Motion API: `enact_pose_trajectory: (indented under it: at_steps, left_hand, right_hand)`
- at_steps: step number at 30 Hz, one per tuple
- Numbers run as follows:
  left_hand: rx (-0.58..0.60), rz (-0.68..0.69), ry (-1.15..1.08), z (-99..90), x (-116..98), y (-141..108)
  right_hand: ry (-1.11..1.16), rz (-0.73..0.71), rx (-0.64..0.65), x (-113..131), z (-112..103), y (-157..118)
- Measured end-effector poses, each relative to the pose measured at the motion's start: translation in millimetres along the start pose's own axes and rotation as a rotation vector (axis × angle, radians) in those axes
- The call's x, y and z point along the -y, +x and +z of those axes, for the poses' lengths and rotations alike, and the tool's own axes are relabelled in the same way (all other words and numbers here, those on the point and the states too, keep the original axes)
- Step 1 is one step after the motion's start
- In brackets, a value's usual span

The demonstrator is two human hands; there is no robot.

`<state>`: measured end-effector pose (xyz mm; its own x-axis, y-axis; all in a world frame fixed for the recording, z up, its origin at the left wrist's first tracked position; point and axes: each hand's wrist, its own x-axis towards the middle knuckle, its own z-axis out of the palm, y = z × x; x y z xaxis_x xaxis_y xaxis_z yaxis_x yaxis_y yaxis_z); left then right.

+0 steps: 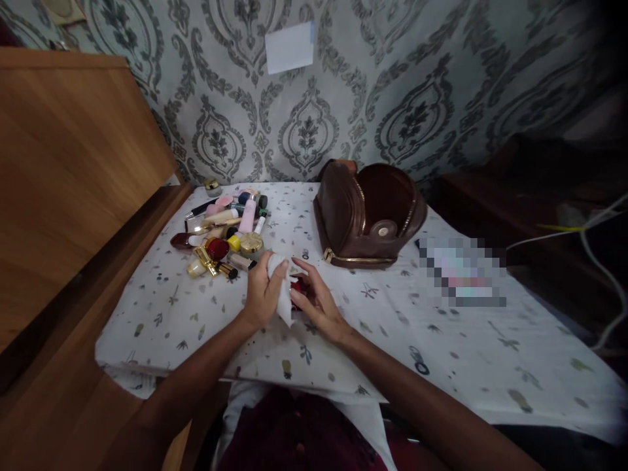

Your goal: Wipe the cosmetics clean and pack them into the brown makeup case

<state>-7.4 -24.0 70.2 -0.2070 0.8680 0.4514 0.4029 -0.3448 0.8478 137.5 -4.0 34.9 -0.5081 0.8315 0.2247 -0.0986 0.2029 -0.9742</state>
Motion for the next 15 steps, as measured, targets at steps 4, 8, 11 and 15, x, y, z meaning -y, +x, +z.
enact_pose_trajectory:
  at_steps: [4, 8, 11, 15]
  left_hand:
    - [-0.034, -0.091, -0.145, -3.4, 4.7, 4.0]
    - [0.159, -0.044, -0.133, -3.1, 10.9, 4.6]
    - [0.328, 0.138, 0.016, -1.1, 13.2, 3.9]
    - [0.368, 0.188, 0.184, -2.1, 15.2, 4.0]
  right_hand:
    - [0.303, 0.114, 0.018, 3.6, 6.6, 3.7]
    - [0.677, 0.212, -0.163, 0.6, 8.7, 12.2]
    - [0.811, 0.291, -0.218, -2.4, 4.8, 16.0]
    - [0.872, 0.434, -0.141, -2.8, 1.6, 16.4]
